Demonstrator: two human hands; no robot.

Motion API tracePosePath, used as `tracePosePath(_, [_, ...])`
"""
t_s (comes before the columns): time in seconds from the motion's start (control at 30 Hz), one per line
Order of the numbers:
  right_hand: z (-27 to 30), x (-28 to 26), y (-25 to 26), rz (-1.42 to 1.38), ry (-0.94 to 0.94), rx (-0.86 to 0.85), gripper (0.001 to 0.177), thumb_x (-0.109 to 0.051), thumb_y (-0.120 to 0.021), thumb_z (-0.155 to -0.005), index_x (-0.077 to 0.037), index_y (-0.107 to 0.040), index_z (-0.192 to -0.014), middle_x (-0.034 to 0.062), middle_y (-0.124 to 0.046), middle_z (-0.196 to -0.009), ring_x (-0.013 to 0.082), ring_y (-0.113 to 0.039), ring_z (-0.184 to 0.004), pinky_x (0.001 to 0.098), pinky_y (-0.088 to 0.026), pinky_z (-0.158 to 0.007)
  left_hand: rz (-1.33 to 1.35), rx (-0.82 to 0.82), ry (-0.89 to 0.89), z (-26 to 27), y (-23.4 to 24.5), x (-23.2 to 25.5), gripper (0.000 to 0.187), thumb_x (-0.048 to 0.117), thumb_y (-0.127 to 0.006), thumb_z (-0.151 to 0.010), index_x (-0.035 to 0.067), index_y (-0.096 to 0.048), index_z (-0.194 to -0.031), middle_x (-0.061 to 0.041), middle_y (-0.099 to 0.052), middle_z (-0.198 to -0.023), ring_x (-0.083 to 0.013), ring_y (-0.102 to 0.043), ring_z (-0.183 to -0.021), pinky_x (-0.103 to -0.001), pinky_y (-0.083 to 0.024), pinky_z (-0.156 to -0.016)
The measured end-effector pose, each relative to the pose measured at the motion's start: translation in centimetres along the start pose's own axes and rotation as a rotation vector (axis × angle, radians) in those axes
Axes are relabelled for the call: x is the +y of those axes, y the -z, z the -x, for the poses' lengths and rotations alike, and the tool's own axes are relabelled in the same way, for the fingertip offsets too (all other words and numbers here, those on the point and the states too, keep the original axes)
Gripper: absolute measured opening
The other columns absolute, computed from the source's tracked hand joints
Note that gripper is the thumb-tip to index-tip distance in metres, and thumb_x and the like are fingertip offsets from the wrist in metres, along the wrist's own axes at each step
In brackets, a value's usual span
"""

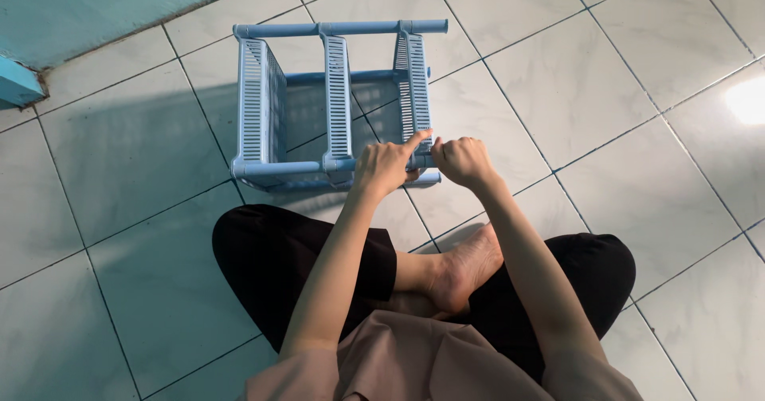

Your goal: The person sits on the floor and disassembles a light blue plastic storage rack. They remove the corner posts and then detach the shelf trays one by one, placing the removed parts on the floor.

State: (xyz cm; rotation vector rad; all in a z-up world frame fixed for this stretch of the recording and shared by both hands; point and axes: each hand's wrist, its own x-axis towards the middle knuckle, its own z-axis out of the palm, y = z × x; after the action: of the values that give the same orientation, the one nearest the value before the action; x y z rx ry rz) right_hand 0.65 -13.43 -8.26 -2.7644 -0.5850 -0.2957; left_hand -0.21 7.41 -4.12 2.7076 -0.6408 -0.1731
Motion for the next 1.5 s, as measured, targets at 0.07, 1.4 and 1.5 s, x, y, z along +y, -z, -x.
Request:
tracePosePath(0.07, [0.4,0.4,-0.8,0.001,0.045,0.084,0.054,-0.016,-0.057,-0.101,-0.009,-0.050,-0.048,0.0096,-0.044,-0.041,0.0333,-0.042,-0.034,0.0435,-0.036,-0.039,-0.003,-0.024,0.021,0.0,0.1,0.0,0.086,0.042,-0.083,-0.080,0.041,-0.035,-0.151,-0.009,-0.076,-0.079,-0.0306,-0.075,-0.078,-0.045,-0.059,-0.070])
tracePosePath(1.4, [1.4,-0.1,0.7,-0.127,0.043,0.130,0.051,-0.020,-0.056,-0.104,-0.008,-0.057,-0.054,0.0078,-0.050,-0.047,0.0319,-0.045,-0.040,0.0421,-0.038,-0.043,0.016,-0.001,0.001,-0.1,-0.4,-0.2,0.090,0.039,-0.085,-0.078,0.041,-0.035,-0.152,-0.007,-0.076,-0.079,-0.0295,-0.075,-0.077,-0.045,-0.059,-0.070])
tracePosePath(1.5, [1.1,0.5,0.5,-0.106,0.007,0.052,0.053,-0.023,-0.057,-0.104,-0.008,-0.059,-0.053,0.0089,-0.048,-0.043,0.0324,-0.044,-0.036,0.0424,-0.037,-0.042,0.009,-0.009,0.007,-0.2,-0.5,-0.2,0.089,0.040,-0.084,-0.078,0.041,-0.035,-0.152,-0.006,-0.076,-0.078,-0.0284,-0.076,-0.076,-0.044,-0.059,-0.070])
